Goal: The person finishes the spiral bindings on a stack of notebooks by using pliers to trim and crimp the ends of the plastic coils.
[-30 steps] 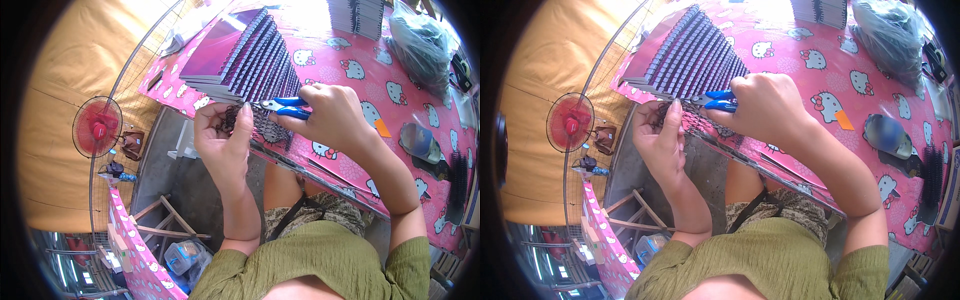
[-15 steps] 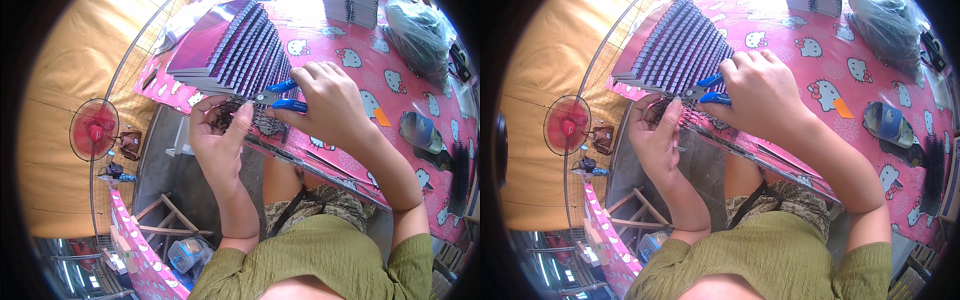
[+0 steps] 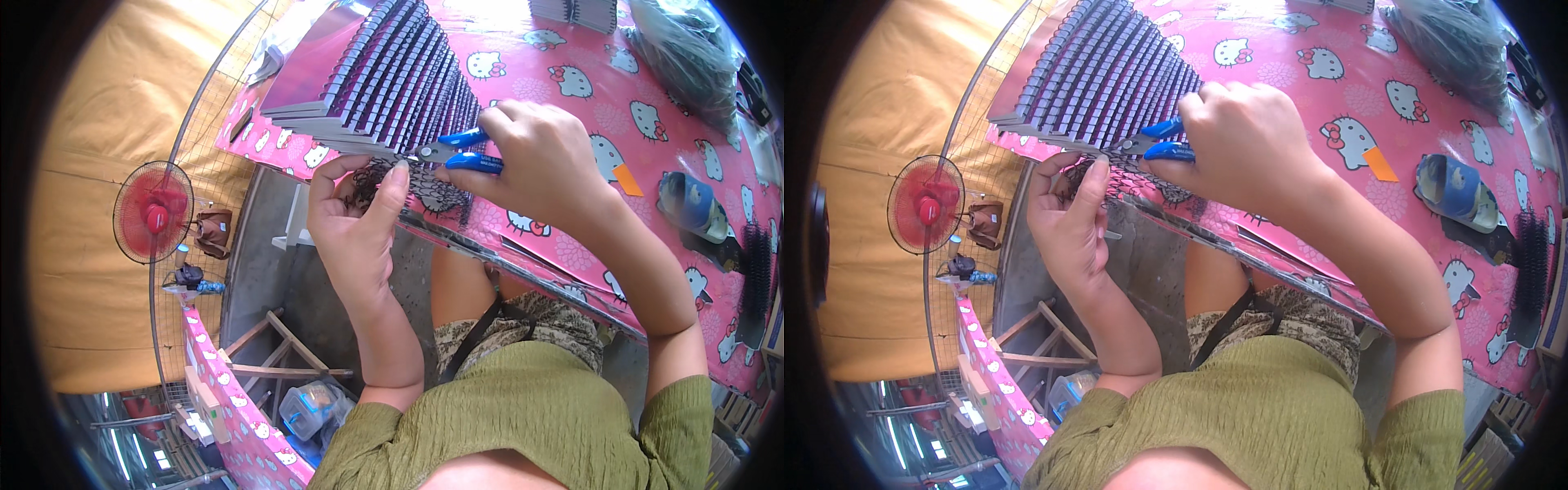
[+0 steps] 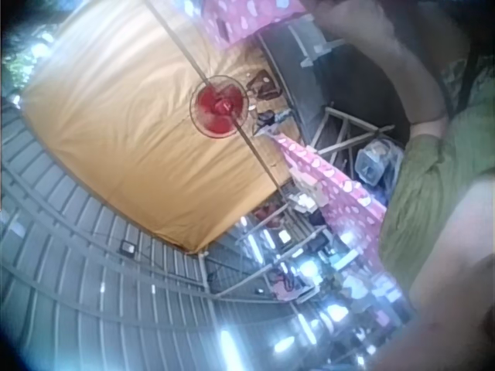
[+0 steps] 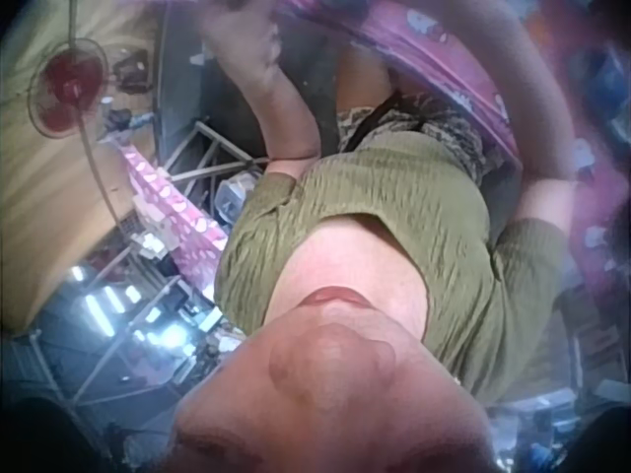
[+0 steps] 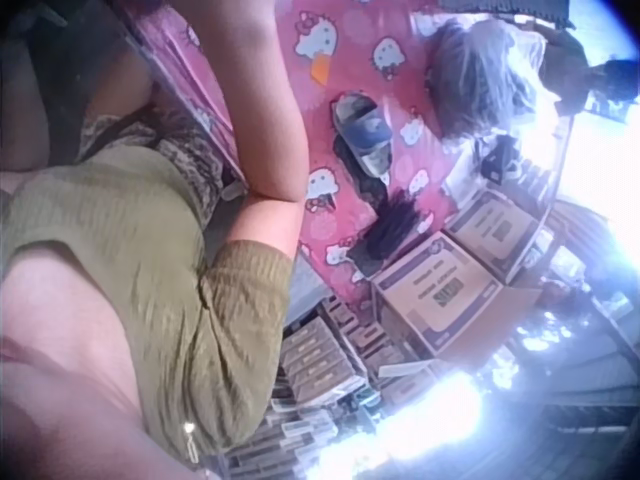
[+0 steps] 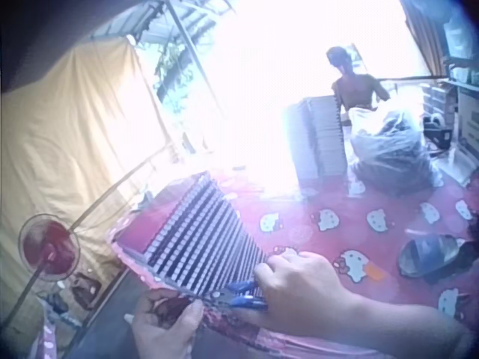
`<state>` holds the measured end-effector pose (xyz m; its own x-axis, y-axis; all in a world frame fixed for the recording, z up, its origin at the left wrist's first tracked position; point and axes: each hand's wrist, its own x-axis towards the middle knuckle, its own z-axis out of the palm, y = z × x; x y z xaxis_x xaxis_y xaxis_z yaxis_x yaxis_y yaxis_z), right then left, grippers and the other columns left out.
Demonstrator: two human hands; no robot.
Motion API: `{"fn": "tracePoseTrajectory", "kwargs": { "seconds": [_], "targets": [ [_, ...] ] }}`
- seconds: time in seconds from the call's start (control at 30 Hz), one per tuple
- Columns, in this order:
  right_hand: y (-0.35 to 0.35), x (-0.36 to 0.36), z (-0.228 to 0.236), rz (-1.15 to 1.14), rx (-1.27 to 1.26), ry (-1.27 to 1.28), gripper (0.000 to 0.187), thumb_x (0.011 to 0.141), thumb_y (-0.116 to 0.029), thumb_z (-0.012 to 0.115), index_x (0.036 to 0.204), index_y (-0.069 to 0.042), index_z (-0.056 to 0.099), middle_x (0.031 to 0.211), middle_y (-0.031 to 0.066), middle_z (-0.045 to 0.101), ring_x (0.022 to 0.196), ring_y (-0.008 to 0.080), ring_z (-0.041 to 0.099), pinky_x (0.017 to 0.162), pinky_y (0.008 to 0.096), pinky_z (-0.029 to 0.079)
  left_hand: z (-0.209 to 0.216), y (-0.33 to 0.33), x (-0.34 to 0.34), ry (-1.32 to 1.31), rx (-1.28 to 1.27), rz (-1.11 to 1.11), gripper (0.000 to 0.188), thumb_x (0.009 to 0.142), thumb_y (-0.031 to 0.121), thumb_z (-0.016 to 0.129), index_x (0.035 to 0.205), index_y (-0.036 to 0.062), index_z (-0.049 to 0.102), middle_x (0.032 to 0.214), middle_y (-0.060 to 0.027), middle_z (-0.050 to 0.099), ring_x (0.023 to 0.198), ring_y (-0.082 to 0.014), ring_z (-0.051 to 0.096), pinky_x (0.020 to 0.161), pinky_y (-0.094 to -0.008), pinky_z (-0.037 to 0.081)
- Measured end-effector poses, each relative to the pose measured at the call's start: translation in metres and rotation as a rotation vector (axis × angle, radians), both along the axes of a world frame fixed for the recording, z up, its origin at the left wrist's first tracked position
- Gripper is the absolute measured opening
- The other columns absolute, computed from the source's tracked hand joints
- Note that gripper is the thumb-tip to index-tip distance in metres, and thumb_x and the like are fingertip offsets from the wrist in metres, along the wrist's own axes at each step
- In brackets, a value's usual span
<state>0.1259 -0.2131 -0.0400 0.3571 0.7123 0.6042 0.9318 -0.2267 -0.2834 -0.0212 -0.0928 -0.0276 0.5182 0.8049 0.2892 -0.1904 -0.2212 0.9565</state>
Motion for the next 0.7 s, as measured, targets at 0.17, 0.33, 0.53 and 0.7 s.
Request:
{"fn": "tracePoseTrajectory", "kwargs": {
  "seconds": [0.17,0.33,0.53,0.7],
  "targets": [
    [-0.004,-0.004,0.004,-0.047,-0.231,0.155,0.049,0.069,-0.046,0.077,0.075,-0.001,0.06,0.073,0.0117,0.062,0.066,0.027,0.064,0.061,0.0364,0.051,-0.002,0.002,-0.004,0.0,-0.021,-0.009,0.03,0.079,0.004,0.075,0.102,0.0005,0.056,0.082,-0.0072,0.063,0.057,-0.0056,0.053,0.043,-0.0179,0.036],
    [-0.008,0.01,-0.016,-0.021,0.19,-0.161,0.049,0.072,-0.049,0.072,0.077,0.0,0.064,0.07,0.014,0.063,0.065,0.0284,0.066,0.06,0.0392,0.053,0.004,-0.002,-0.008,0.1,-0.125,0.006,0.03,0.079,0.005,0.075,0.101,0.0006,0.056,0.084,-0.0072,0.064,0.062,-0.0066,0.055,0.047,-0.0174,0.039],
    [-0.001,0.0,-0.01,0.004,-0.075,0.089,0.048,0.07,-0.047,0.074,0.075,-0.001,0.062,0.071,0.0133,0.063,0.064,0.0284,0.065,0.06,0.0383,0.052,-0.008,0.001,-0.002,0.042,0.084,-0.034,0.031,0.079,0.008,0.076,0.102,0.0012,0.056,0.079,-0.008,0.064,0.056,-0.0074,0.056,0.042,-0.0171,0.036],
    [-0.011,-0.003,-0.009,-0.045,-0.115,0.109,0.047,0.07,-0.046,0.077,0.07,-0.002,0.059,0.069,0.0112,0.062,0.06,0.0266,0.063,0.056,0.0365,0.051,-0.005,0.003,-0.01,0.071,-0.053,-0.011,0.032,0.078,0.007,0.076,0.101,0.0009,0.055,0.081,-0.0085,0.064,0.058,-0.0077,0.058,0.042,-0.0169,0.037]
  ]
}}
